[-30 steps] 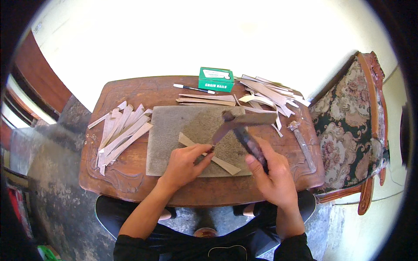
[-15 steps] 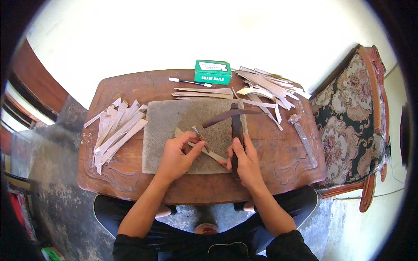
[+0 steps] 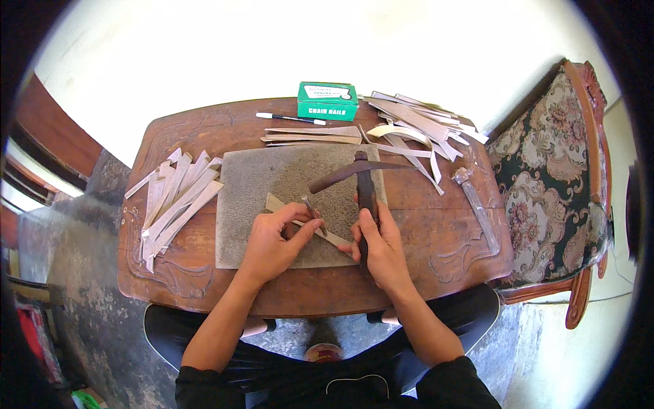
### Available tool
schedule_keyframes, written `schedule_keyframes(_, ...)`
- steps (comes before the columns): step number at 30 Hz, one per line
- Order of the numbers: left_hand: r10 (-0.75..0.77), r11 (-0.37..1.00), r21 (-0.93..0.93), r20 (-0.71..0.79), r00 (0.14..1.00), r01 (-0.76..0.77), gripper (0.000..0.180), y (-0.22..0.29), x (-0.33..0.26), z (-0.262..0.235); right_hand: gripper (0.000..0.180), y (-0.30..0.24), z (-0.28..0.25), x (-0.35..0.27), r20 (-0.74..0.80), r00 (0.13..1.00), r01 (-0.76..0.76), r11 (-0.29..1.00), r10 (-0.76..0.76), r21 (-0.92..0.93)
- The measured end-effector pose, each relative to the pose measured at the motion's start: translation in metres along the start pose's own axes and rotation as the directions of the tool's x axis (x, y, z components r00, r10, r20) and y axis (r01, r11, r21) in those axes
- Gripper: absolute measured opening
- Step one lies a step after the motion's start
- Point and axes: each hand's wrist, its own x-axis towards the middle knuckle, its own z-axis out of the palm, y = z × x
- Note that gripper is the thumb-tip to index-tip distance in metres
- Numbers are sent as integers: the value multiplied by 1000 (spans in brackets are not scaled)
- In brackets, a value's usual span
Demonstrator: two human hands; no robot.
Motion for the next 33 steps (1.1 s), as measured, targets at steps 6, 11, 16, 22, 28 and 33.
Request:
schedule_keyframes(6,101,991,88,-41,994,-97,13,-2,-1,5,29,-3,1,0,-5,1000,-5,1000,5,1)
schedule_keyframes(11,157,975,166,-32,987,-150,13,4,-4,7,28,-1,1,1,-2,1000,8,1000,-8,-9)
schedule_keyframes(16,240,954,189,-24,970,-232,16,6,-5,10,28,1,-1,1,1,1000,10,1000,-10,3)
schedule_keyframes(22,249,951,192,-17,968,-241,17,6,-6,10,27,-1,1,1,-3,1000,-6,1000,6,10)
schedule_keyframes(28,243,958,161,-13,970,-238,19,7,-6,11,27,-2,1,1,4,1000,3,1000,-4,13)
schedule_keyframes(33,235,956,185,-8,972,-230,20,6,-6,11,29,-8,-2,0,-1,999,-53,999,53,-3)
